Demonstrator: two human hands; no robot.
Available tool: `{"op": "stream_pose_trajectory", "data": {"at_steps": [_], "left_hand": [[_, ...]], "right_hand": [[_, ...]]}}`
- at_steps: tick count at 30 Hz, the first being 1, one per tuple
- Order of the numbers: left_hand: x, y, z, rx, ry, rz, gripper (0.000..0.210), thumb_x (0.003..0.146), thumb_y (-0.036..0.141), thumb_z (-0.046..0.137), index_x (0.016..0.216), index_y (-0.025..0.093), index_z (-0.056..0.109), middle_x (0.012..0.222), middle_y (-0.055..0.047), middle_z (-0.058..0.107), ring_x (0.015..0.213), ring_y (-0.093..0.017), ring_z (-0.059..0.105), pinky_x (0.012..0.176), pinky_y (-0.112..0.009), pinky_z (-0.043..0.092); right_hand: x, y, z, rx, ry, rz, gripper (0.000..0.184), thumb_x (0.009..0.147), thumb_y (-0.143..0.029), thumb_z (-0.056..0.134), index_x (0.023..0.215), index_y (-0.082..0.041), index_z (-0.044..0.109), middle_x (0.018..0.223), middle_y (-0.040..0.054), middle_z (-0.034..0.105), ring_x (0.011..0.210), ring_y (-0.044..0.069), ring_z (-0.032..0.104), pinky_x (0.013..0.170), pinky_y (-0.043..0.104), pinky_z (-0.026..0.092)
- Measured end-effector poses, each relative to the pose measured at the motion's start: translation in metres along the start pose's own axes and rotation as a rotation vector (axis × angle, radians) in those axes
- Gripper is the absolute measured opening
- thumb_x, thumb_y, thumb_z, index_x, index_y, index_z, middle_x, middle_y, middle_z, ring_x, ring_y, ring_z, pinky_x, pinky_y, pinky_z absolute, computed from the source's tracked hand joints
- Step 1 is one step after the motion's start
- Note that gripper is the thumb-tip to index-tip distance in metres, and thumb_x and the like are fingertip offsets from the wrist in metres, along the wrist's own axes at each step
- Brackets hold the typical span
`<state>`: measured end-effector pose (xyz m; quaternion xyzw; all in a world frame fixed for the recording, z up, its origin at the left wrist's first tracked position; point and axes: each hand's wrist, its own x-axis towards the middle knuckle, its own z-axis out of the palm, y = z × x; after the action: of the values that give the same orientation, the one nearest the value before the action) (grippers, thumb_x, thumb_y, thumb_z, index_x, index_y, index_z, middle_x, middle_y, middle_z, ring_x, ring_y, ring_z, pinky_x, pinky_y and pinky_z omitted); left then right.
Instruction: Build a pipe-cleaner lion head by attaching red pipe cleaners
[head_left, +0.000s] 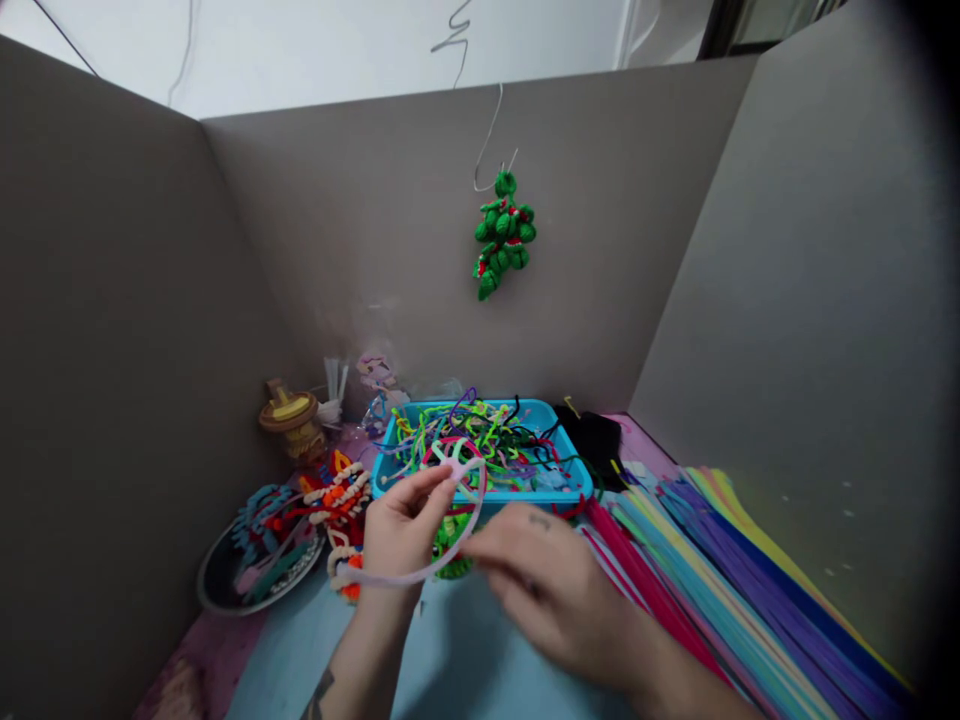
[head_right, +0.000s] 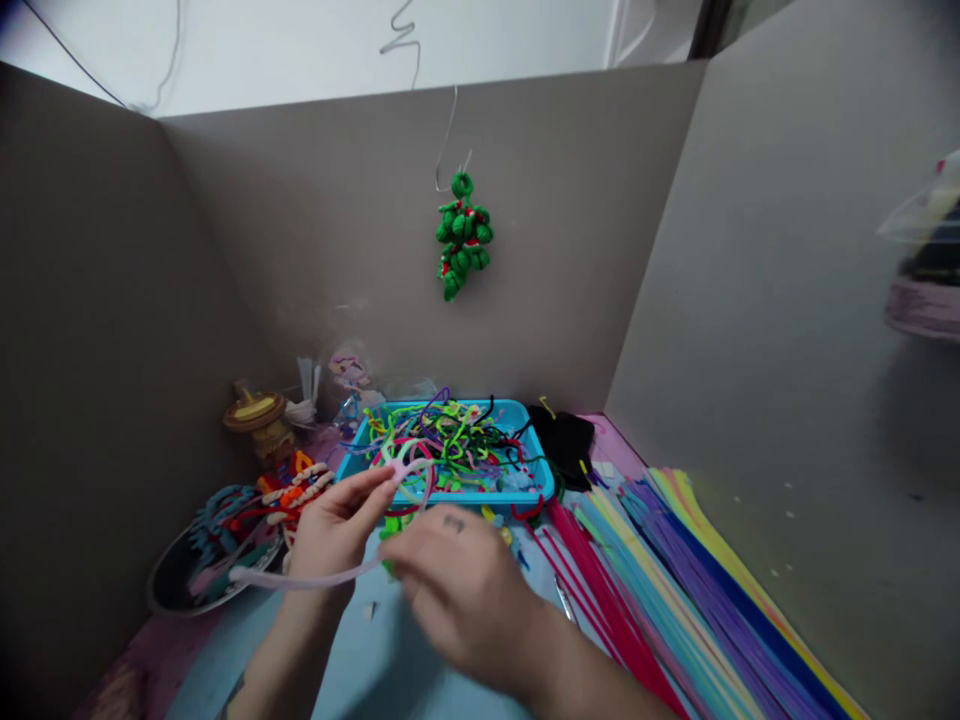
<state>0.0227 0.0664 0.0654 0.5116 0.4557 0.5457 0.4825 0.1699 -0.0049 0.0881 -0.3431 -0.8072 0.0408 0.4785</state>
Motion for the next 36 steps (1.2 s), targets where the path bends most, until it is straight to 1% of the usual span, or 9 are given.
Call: {"op": "stream_pose_trajectory", "data": {"at_steps": [2,4,7,11,17,22,28,32,36], "left_hand": [[-0.005,0.001,0.002,0.097,-0.036,0.046,0.024,0.070,0.031,0.075,0.089,0.016,0.077,0.087,-0.008,0.078,0.076,-0.019,0.070,0.069,-0.026,0.055],[-0.011,0.002,0.005,0.173,-0.065,0.082,0.023,0.073,0.031,0.072,0.090,0.017,0.077,0.086,-0.008,0.078,0.075,-0.020,0.070,0.069,-0.027,0.056],[-0.016,0.006,0.007,0.237,-0.094,0.149,0.020,0.074,0.030,0.070,0.089,0.019,0.078,0.085,-0.007,0.078,0.072,-0.020,0.070,0.068,-0.027,0.056],[-0.019,0.008,0.009,0.273,-0.108,0.231,0.018,0.074,0.028,0.070,0.088,0.020,0.078,0.081,-0.006,0.078,0.068,-0.018,0.069,0.065,-0.026,0.055],[-0.022,0.010,0.009,0.280,-0.106,0.262,0.016,0.072,0.027,0.071,0.085,0.020,0.079,0.074,-0.004,0.077,0.058,-0.016,0.064,0.058,-0.024,0.051],[-0.023,0.013,0.009,0.290,-0.104,0.294,0.014,0.072,0.027,0.071,0.082,0.020,0.079,0.067,-0.003,0.075,0.052,-0.013,0.059,0.052,-0.022,0.047],[-0.023,0.011,0.008,0.283,-0.114,0.321,0.013,0.073,0.026,0.071,0.083,0.021,0.078,0.071,-0.003,0.076,0.054,-0.014,0.062,0.054,-0.022,0.049],[-0.022,0.011,0.007,0.307,-0.149,0.359,0.012,0.074,0.023,0.069,0.081,0.022,0.078,0.075,-0.004,0.077,0.057,-0.015,0.065,0.056,-0.023,0.051],[-0.021,0.013,0.005,0.345,-0.192,0.407,0.012,0.075,0.020,0.068,0.082,0.023,0.078,0.076,-0.004,0.077,0.062,-0.016,0.067,0.059,-0.023,0.051]], "right_hand": [[0.003,0.013,-0.009,-0.070,0.212,0.156,0.016,0.089,-0.012,0.052,0.093,-0.020,0.065,0.081,0.0037,0.069,0.078,0.016,0.062,0.072,0.028,0.049],[0.002,0.026,-0.008,-0.108,0.297,0.228,0.012,0.086,-0.015,0.057,0.090,-0.021,0.066,0.083,0.0045,0.067,0.080,0.018,0.062,0.072,0.030,0.049],[0.000,0.037,-0.001,-0.091,0.305,0.272,0.009,0.085,-0.016,0.061,0.088,-0.021,0.068,0.083,0.0048,0.066,0.081,0.018,0.062,0.072,0.030,0.049],[0.000,0.037,0.003,-0.055,0.307,0.315,0.006,0.084,-0.018,0.063,0.084,-0.022,0.067,0.081,0.0033,0.067,0.079,0.018,0.062,0.070,0.030,0.049],[0.000,0.034,0.004,-0.118,0.394,0.297,0.007,0.080,-0.017,0.067,0.078,-0.022,0.063,0.078,0.0027,0.065,0.079,0.019,0.059,0.072,0.033,0.046],[-0.001,0.036,0.004,-0.124,0.371,0.294,0.005,0.082,-0.018,0.066,0.081,-0.023,0.067,0.080,0.0037,0.066,0.081,0.020,0.058,0.074,0.035,0.045],[0.000,0.035,0.003,-0.089,0.349,0.336,0.008,0.081,-0.018,0.067,0.081,-0.024,0.072,0.083,0.0039,0.064,0.083,0.020,0.057,0.076,0.034,0.045],[0.004,0.037,-0.001,0.006,0.307,0.425,0.007,0.078,-0.020,0.068,0.076,-0.024,0.074,0.083,0.0032,0.057,0.083,0.019,0.056,0.076,0.033,0.045],[0.007,0.039,-0.008,0.159,0.188,0.565,0.007,0.075,-0.021,0.069,0.068,-0.022,0.071,0.079,0.0010,0.051,0.077,0.017,0.055,0.073,0.030,0.045]]}}
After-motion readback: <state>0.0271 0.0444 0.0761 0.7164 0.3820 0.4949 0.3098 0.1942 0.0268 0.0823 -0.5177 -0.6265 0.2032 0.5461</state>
